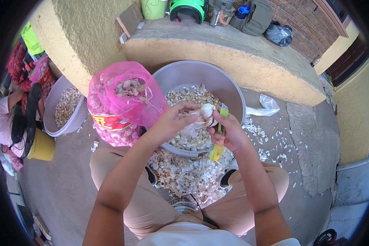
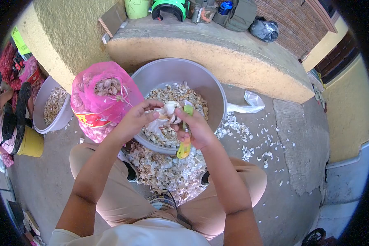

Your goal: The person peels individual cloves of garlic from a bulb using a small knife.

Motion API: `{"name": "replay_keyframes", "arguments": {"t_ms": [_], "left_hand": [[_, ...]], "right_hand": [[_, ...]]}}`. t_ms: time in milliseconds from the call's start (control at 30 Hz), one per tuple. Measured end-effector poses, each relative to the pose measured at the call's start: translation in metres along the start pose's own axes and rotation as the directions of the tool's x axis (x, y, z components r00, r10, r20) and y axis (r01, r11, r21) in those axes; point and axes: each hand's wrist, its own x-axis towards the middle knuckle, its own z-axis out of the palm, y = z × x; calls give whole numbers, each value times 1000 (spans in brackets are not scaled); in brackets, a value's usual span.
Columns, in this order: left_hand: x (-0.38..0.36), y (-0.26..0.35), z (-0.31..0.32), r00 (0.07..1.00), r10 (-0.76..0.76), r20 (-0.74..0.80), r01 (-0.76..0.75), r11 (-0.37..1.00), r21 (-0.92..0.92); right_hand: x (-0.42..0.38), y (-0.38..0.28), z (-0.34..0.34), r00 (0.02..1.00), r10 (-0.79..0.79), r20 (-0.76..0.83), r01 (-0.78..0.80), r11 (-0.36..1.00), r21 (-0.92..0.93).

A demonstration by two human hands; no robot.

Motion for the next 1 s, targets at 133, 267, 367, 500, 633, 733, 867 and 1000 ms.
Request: {"name": "replay_keyframes", "arguments": {"t_ms": [133,267,367,500,633,733,867,1000], "left_hand": [[1,0,-3,995,-97,36,98,995,-7],[8,-17,-2,990,142,-25,-123,922,368],[12,-18,-1,957,288,21,-247,778,578],[25,-28,-3,954,269,-133,-139,789,598],[29,-27,-2,818,551,-166,-206,549,810],[26,-25,4,892,441,-101,-220,618,755],[34,-41,0,960,259,-106,-183,867,464],[26,-25,2,996,-85,-7,83,946,313]], "right_hand": [[2,1,-1,999,11,-34,-13,999,-51],[8,6,-5,993,-6,-116,-4,996,-85],[10,8,-6,990,-32,-138,18,994,-104],[12,9,-8,986,1,-165,-7,999,-38],[13,10,-8,982,-21,-186,27,999,29],[17,16,-10,977,-81,-197,64,994,-90],[13,16,4,969,-50,-240,-9,971,-238],[15,20,-1,973,-78,-216,-5,934,-356]]}}
